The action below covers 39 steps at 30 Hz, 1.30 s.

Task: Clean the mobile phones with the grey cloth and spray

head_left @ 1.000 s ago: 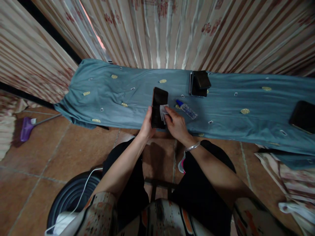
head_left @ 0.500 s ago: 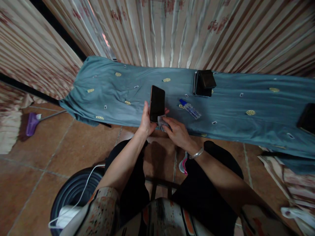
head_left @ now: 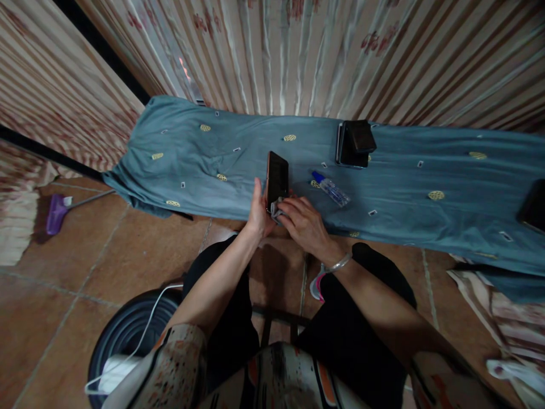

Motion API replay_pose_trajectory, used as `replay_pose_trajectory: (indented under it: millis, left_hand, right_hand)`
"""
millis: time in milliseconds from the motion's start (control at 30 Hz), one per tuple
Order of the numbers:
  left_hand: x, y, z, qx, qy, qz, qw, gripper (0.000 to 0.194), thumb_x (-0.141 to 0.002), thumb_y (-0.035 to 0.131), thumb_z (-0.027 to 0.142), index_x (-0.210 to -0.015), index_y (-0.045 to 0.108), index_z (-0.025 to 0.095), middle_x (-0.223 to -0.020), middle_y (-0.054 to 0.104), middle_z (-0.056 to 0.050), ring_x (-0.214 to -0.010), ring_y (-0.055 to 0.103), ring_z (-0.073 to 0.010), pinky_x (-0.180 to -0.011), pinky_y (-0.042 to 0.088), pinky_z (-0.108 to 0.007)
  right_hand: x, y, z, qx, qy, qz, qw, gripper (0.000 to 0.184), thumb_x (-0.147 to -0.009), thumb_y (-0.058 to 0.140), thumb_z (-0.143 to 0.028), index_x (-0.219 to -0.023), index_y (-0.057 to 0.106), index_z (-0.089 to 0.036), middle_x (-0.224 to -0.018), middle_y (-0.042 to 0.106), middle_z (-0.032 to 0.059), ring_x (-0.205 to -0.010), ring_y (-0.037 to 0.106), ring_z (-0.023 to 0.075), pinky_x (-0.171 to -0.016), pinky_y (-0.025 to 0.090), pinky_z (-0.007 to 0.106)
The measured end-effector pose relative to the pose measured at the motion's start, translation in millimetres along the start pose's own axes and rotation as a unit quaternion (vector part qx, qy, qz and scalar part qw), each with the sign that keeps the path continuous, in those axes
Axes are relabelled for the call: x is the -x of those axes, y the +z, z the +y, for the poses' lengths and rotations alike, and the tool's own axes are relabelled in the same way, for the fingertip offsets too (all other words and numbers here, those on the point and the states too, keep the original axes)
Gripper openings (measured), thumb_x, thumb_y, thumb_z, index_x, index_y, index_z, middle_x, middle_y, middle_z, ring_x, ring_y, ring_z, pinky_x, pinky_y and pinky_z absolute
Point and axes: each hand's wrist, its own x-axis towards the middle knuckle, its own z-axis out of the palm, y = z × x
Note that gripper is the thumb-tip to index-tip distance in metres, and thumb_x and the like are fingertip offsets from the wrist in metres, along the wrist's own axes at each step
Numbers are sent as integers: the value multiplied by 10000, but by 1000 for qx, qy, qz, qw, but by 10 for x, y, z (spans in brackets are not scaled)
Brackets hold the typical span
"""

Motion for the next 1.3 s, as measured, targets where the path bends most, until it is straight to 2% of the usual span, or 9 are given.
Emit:
replay_pose_trajectory:
  millis: [133,300,433,600,833,1033,1233,1300]
  left_hand:
    - [24,31,-4,1,-8,18,1000,817,-1017,179,676,-1285,719,126,-1045,808,-135,-1106,749,-254,-951,612,-362]
    - [29,31,-10,9,-29,30,999,794,-1001,218,705,-1274,730,163,-1050,807,-125,-1062,761,-256,-858,633,-327]
    - [23,13,-30,10,-13,25,1000,760,-997,253,708,-1292,720,186,-1086,801,-117,-1091,751,-265,-925,621,-364]
    - [47,22,-30,6,-5,18,1000,732,-1008,260,680,-1299,709,181,-1078,798,-122,-1138,735,-285,-985,599,-401]
    - [87,44,-29,0,26,18,999,689,-1033,254,622,-1271,716,169,-1126,791,-129,-1186,717,-267,-1012,568,-356]
    - [84,32,-40,-6,36,7,999,640,-1046,263,584,-1275,710,188,-1159,783,-113,-1224,698,-259,-1035,558,-373]
    - [108,47,-95,-3,29,32,999,599,-1070,265,510,-1325,664,143,-1250,753,-124,-1315,644,-228,-1112,512,-349]
    - [120,58,-132,-9,22,25,999,562,-1075,272,481,-1363,647,178,-1332,722,-115,-1376,600,-220,-1137,490,-349]
  right_hand:
    - [-37,19,-47,-41,12,1,999,310,-1014,544,-286,-1267,719,-248,-1302,707,114,-1212,625,299,-1108,507,523]
    - [-58,59,-76,-48,12,16,999,332,-1009,558,-278,-1296,714,-221,-1351,688,118,-1239,634,286,-1112,520,478]
    - [-70,79,-64,-49,14,18,999,350,-1008,569,-281,-1332,695,-242,-1384,676,96,-1250,633,266,-1117,520,466]
    - [-78,76,-48,-64,34,12,997,378,-996,604,-315,-1368,672,-293,-1416,660,77,-1259,625,274,-1122,515,504]
    - [-87,64,-57,-85,31,9,996,430,-1000,592,-335,-1425,624,-279,-1452,632,102,-1339,588,271,-1171,473,504]
    - [-89,67,-54,-109,40,6,993,439,-1015,574,-371,-1447,601,-295,-1479,617,97,-1384,558,264,-1191,448,511]
    - [-132,98,-30,-94,53,24,994,467,-1044,495,-373,-1475,582,-216,-1511,589,137,-1382,557,264,-1196,438,487]
    - [-169,113,3,-75,59,31,995,486,-1052,457,-357,-1493,561,-182,-1527,571,158,-1401,540,271,-1208,418,494]
